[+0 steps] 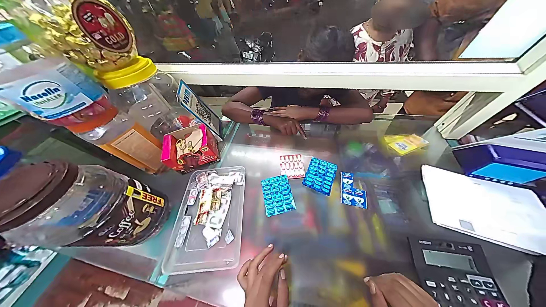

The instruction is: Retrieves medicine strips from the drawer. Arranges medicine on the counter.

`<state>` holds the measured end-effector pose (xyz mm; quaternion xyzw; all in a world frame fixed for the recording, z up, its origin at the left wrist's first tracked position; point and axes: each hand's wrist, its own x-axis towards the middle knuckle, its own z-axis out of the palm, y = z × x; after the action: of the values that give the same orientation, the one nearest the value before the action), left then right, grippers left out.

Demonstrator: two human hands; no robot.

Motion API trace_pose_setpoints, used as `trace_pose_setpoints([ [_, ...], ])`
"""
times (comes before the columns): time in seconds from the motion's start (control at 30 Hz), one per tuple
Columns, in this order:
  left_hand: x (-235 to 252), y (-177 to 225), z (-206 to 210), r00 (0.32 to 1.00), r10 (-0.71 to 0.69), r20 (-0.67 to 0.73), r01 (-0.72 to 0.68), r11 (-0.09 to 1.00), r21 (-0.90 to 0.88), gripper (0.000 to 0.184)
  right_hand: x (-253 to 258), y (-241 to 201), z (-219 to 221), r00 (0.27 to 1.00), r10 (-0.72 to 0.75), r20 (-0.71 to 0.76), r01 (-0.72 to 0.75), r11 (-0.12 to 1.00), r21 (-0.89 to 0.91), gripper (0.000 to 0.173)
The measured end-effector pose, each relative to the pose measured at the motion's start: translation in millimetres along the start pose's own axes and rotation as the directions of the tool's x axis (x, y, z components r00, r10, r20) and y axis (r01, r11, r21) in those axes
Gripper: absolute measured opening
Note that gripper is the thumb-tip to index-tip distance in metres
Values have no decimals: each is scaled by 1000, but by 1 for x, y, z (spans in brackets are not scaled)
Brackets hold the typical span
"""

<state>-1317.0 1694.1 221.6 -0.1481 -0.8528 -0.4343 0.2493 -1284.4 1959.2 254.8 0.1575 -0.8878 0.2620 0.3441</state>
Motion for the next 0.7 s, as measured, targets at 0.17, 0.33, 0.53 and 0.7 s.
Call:
trace_pose_setpoints([
  [0.17, 0, -2, 2, 1000, 13, -11, -13, 1000, -7, 20, -1, 2, 3, 1000, -16, -19, 16, 1000, -24, 32],
  [0.33, 1, -2, 3, 999, 46, -27, -46, 999, -8, 22, 0, 4, 4, 999, -33, -44, 31, 999, -32, 33],
  [0.53, 1, -1, 1, 999, 44, -16, -44, 999, 0, 22, -3, 4, 5, 998, -37, -53, 35, 999, -26, 33],
  [0.7, -1, -4, 4, 997, 63, -52, -62, 998, 21, 22, -4, 5, 6, 997, -57, -57, 56, 998, -32, 34],
])
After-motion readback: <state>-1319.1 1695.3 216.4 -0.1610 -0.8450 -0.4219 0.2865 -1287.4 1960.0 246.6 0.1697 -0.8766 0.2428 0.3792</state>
